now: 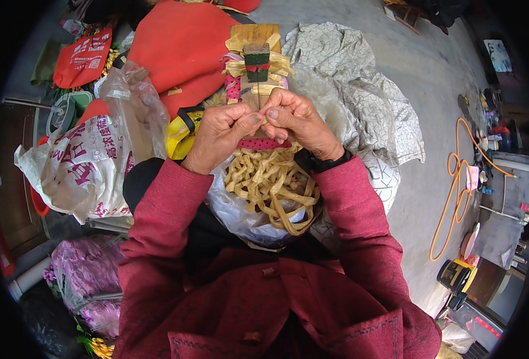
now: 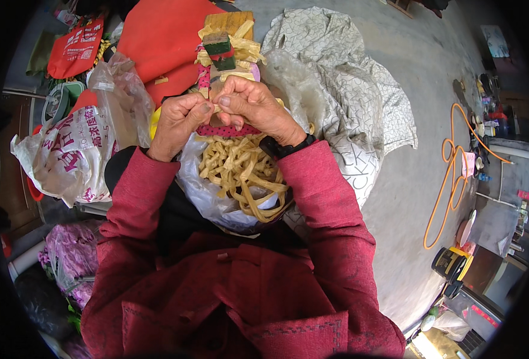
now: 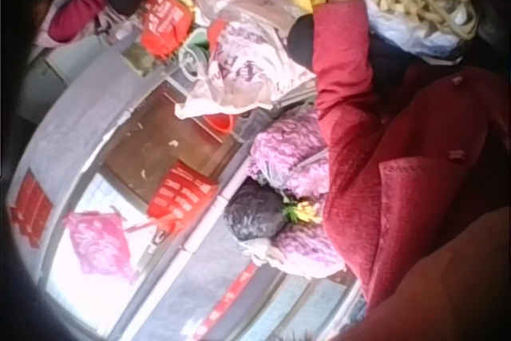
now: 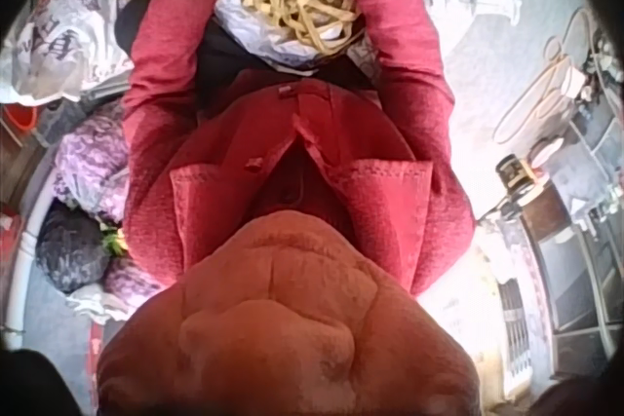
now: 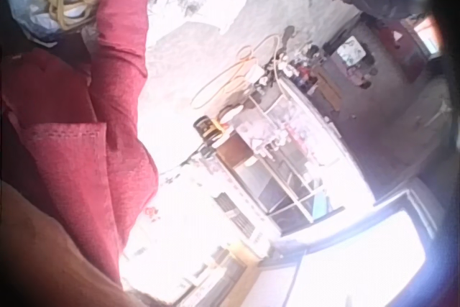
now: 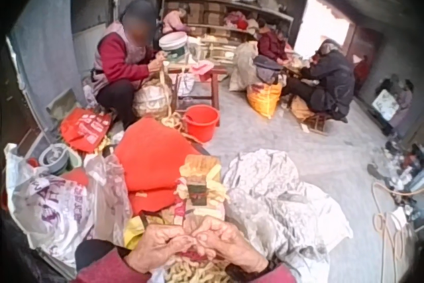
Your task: The person sits on the floor and weaves thin bamboo strips by hand into a small rectangular frame. They repeatedly pick up strips, thread them through the frame, and adjust the weave to form a flat woven mat.
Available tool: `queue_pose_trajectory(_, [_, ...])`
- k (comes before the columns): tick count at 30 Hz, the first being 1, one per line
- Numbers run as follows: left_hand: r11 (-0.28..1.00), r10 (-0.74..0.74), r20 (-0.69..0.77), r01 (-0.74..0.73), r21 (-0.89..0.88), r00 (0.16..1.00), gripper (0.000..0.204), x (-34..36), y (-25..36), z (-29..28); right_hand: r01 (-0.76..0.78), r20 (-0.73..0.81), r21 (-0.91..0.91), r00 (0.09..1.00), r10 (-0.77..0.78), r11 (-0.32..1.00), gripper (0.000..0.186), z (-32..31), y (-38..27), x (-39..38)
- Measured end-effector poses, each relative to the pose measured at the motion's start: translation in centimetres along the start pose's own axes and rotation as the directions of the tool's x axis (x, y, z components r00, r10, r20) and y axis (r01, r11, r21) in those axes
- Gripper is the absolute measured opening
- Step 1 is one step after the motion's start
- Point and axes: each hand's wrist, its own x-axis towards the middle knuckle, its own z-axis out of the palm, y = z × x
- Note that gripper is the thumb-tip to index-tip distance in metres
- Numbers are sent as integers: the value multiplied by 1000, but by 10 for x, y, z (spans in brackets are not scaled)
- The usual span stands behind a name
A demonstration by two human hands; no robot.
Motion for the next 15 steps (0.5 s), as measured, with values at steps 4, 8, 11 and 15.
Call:
queue_pose_trajectory(4, [993,-115,-31,116,22,993,22,2,-6,-5,-70,-111,-136,992,55,988,17,-9,2,2])
queue_pose_trajectory(8, [986,16,-188,15,164,982,14,8,-15,-3,-123,-201,-278,977,68,953,13,-21,7,3])
queue_pose_trajectory(11, [926,208,-161,-142,349,965,13,11,-20,3,-81,-111,-302,993,49,950,12,-21,14,6])
queue_pose_trajectory(15, [891,149,-83,-98,443,985,14,12,-23,0,-87,-159,-341,987,34,936,12,-23,17,8])
